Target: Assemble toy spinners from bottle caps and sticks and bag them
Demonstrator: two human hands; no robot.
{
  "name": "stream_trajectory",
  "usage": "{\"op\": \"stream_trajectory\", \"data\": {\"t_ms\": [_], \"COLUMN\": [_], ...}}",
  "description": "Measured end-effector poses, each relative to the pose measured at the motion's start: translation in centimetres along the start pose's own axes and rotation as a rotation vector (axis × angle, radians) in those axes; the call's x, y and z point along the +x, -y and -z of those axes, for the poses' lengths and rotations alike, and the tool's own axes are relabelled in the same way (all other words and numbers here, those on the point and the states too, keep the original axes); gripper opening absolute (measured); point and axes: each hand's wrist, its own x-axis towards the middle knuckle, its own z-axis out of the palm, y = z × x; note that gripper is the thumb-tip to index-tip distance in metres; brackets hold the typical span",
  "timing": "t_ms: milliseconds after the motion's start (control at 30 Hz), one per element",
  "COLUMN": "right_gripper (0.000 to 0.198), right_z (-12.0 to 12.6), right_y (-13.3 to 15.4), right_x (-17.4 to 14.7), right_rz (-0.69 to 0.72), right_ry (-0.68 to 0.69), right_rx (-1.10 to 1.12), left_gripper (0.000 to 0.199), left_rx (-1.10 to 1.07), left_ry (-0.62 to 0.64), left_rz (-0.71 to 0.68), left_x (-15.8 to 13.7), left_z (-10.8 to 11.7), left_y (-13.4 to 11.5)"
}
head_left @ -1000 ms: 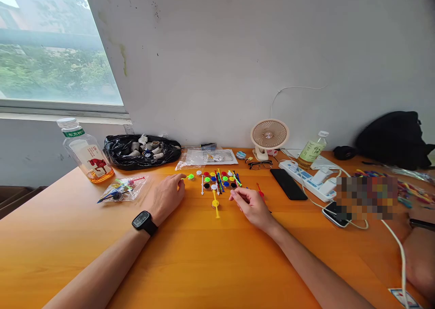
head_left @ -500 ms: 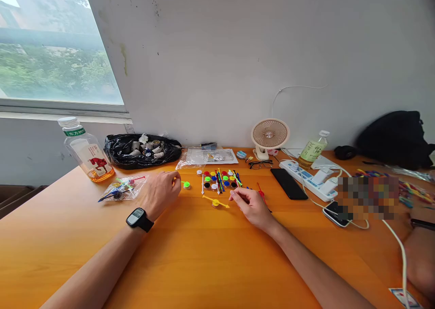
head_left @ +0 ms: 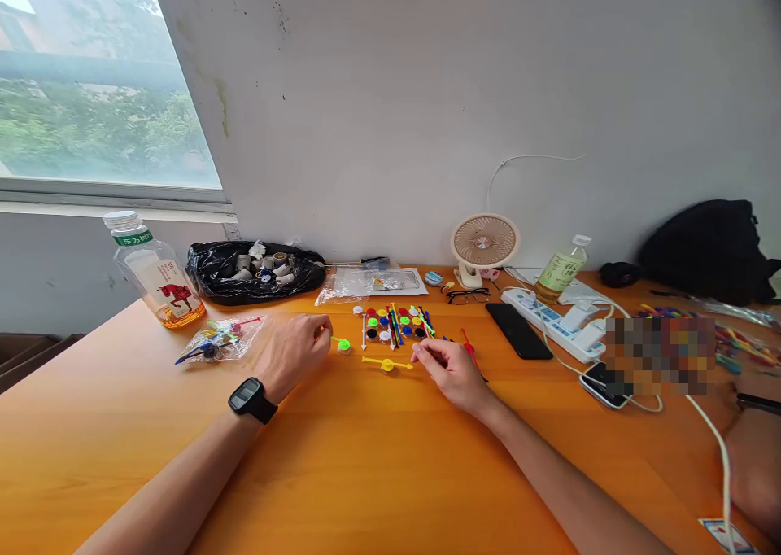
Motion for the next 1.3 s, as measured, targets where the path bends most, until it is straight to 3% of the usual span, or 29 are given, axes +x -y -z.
{"op": "stream_trajectory", "data": {"t_ms": [233,700,900,1167,1300], "right_gripper": [0.044,0.044,0.042,0.021,0.01], "right_z": [0.0,-0.1,-0.1,-0.1,0.4], "right_y": [-0.1,0.2,0.3,0.9,0.7], "right_x": [0.0,0.0,0.0,-0.6,-0.6], "right_rz": [-0.003,0.002,0.011,0.105,0.119], "right_ry": [0.003,0.011,0.005,0.156,0.137], "right_rx": [-0.018,-0.036,-0.047,-0.199,-0.352], "left_gripper": [0.027,0.025,0.026,0.022,0.023], "left_rx": [-0.081,-0.145,-0.239,-0.349,-0.365], "left_ry": [0.008,0.048,0.131,0.197,0.206], "left_rz": [-0.025,-0.026,-0.074,-0.227,-0.241], "left_x": [-0.2,-0.6,-1.4,-2.9,-3.1], "left_z": [-1.5,-1.4,-1.9,-2.8,-2.9], "left_y": [0.3,-0.4,-1.8,-3.9,-3.9]}}
